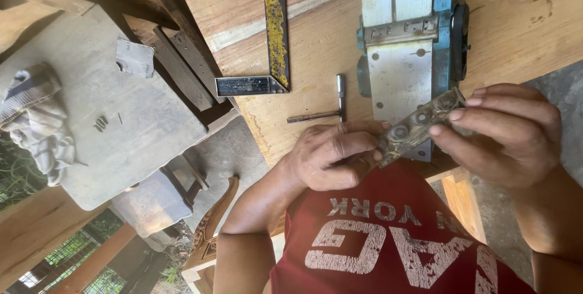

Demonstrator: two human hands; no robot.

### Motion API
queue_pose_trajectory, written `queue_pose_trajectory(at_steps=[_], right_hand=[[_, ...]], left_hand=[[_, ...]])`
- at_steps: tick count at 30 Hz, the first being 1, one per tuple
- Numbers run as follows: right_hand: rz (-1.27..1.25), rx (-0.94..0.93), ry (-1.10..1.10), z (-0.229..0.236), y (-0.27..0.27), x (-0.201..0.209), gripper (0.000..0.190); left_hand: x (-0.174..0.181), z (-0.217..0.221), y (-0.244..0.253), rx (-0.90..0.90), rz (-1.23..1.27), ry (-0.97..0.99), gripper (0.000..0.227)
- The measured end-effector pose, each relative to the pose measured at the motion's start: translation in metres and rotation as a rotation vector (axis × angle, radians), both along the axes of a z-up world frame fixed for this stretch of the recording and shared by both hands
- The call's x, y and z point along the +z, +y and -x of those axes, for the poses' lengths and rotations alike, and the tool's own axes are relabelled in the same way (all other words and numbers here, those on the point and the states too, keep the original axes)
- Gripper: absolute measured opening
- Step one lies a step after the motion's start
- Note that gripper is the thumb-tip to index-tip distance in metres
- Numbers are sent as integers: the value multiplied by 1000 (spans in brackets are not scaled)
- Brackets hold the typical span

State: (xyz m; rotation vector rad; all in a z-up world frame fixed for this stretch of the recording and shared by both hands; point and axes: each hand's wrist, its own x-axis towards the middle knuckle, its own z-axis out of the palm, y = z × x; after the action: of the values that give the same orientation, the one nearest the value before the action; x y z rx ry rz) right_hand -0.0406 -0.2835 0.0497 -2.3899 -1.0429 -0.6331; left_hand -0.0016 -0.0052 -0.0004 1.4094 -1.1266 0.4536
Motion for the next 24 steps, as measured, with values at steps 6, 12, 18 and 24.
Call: queue_pose_trajectory(at_steps=[6, 12, 18, 24], right_hand=[[-79, 64, 180, 6, 35, -12, 24], [-139, 58, 247, 7, 36, -1, 18], [-107, -26, 42, -10, 20, 23, 33], [-559, -218, 804, 20, 28, -19, 10]], left_hand=[[1, 7, 1, 28, -18, 37, 36], [-3, 15, 4, 12, 20, 71, 26], [-23, 30, 20, 109, 95, 355, 19], [-26, 38, 9, -266, 350, 1244, 15]])
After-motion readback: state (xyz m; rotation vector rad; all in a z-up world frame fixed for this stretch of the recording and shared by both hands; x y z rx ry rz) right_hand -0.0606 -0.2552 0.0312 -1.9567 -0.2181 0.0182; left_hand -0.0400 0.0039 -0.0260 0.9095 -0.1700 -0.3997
